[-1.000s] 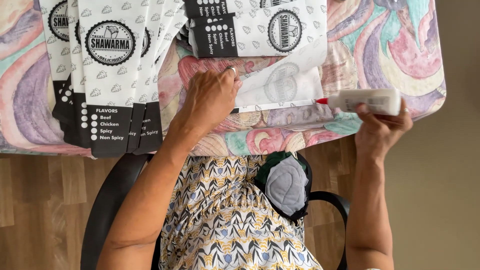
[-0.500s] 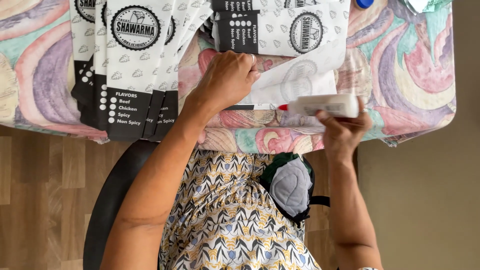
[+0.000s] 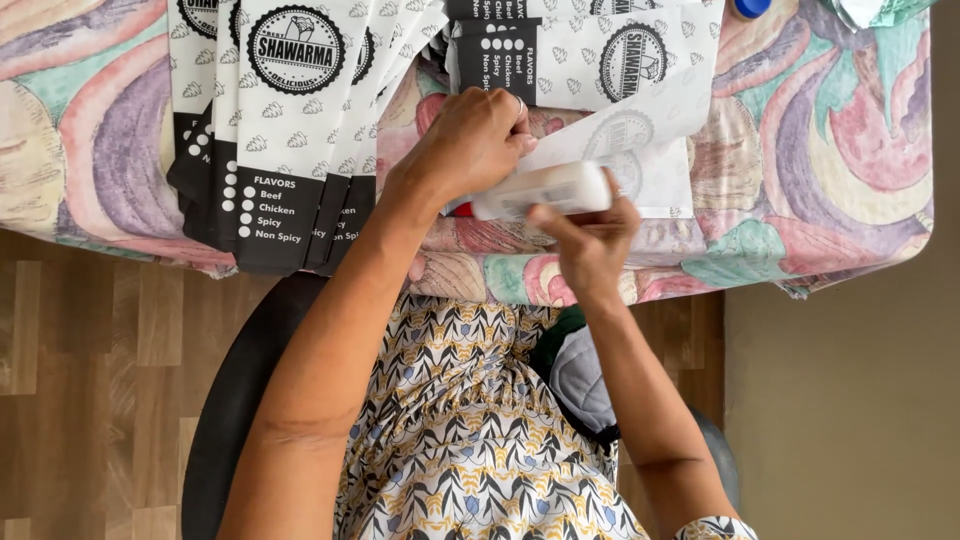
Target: Applying glue to paper tags and folding them to complete assembly.
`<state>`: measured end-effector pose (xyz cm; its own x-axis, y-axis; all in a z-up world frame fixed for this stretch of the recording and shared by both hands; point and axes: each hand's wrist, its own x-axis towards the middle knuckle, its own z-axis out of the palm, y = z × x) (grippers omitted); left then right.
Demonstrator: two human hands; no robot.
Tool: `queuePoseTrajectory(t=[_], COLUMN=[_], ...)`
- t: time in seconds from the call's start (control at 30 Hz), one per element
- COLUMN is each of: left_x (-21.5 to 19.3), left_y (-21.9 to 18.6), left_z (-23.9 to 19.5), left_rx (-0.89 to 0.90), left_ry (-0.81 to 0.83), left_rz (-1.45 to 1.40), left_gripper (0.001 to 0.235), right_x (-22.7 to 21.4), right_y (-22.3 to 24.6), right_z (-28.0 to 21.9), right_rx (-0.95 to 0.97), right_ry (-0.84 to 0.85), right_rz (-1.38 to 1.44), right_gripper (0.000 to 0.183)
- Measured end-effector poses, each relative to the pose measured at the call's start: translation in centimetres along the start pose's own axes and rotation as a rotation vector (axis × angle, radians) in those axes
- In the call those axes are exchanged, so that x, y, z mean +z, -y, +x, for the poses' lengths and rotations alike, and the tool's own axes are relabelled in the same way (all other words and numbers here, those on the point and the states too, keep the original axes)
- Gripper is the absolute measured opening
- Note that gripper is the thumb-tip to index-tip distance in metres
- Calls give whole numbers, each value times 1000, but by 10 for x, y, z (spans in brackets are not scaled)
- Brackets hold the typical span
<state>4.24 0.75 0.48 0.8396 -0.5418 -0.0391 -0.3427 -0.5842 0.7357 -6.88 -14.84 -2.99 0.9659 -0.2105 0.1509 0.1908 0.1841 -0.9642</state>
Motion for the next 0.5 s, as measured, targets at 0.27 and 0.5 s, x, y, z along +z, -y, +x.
queuePoseTrajectory(t=[0.27, 0.5], left_x=[55, 76], left_y=[-2, -12], left_z=[-32, -62], left_rx=[90, 82], left_ry=[-154, -270], left_rz=[294, 360], left_gripper=[41, 23], right_x=[-180, -251], right_y=[48, 59], right_z=[44, 56], right_rx=[-72, -138], right_ry=[-423, -412], right_rz=[-120, -1387], right_gripper=[25, 52])
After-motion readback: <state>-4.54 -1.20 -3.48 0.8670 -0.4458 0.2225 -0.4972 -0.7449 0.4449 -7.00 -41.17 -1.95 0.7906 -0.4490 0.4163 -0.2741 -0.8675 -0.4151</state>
